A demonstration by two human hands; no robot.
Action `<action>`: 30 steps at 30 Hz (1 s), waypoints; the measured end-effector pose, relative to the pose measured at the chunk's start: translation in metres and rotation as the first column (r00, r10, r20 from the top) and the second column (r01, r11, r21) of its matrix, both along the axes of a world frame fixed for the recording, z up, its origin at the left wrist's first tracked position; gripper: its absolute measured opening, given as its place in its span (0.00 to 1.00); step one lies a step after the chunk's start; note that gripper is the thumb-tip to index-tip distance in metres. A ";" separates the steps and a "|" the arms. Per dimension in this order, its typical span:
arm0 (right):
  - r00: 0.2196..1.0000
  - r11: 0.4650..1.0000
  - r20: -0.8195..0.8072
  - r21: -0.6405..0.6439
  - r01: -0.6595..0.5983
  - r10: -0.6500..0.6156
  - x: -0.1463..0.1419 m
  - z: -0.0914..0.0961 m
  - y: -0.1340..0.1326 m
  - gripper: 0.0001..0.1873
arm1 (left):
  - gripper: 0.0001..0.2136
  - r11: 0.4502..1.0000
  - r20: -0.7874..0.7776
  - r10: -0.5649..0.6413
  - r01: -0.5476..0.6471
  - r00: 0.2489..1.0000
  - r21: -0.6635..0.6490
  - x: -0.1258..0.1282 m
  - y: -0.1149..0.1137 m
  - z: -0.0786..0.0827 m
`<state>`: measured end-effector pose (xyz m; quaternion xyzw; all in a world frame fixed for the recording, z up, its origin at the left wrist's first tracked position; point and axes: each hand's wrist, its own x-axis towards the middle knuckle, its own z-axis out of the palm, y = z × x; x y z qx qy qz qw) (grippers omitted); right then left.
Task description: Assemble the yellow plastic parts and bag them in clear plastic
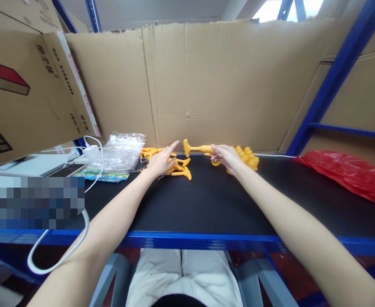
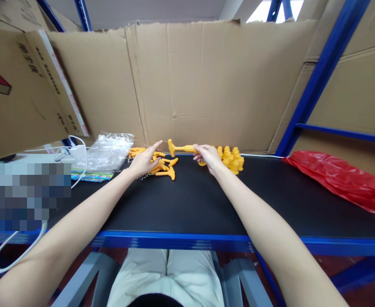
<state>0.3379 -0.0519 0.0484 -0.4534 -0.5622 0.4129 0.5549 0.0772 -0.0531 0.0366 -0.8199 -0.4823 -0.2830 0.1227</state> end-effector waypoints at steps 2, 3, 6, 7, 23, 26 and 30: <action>0.991 0.988 0.041 0.090 0.125 -0.129 0.008 -0.004 0.008 0.11 | 0.25 1.000 0.001 -0.023 0.023 1.000 -0.001 -0.005 0.004 -0.002; 0.978 0.972 0.078 0.150 0.179 -0.192 0.012 -0.007 0.011 0.12 | 0.22 0.999 -0.014 -0.045 0.045 0.999 0.003 -0.005 0.006 -0.003; 0.876 0.895 0.326 0.388 0.219 -0.356 0.019 -0.018 0.017 0.14 | 0.15 0.991 -0.091 -0.131 0.132 0.987 0.004 0.002 0.006 -0.005; 0.805 0.866 0.436 0.465 0.182 -0.403 0.020 -0.022 0.017 0.14 | 0.14 0.987 -0.115 -0.157 0.158 0.981 -0.004 0.006 0.005 -0.005; -0.043 0.889 0.888 0.456 -0.054 -0.458 0.018 -0.041 0.023 0.15 | 0.11 0.946 -0.191 -0.316 0.295 0.929 -0.133 0.019 0.002 -0.013; 0.013 0.892 0.894 0.448 -0.058 -0.448 0.019 -0.043 0.025 0.15 | 0.11 0.943 -0.184 -0.322 0.299 0.929 -0.143 0.020 0.000 -0.012; 0.105 0.894 0.896 0.440 -0.091 -0.430 0.022 -0.045 0.030 0.16 | 0.12 0.931 -0.172 -0.344 0.311 0.923 -0.193 0.020 -0.003 -0.011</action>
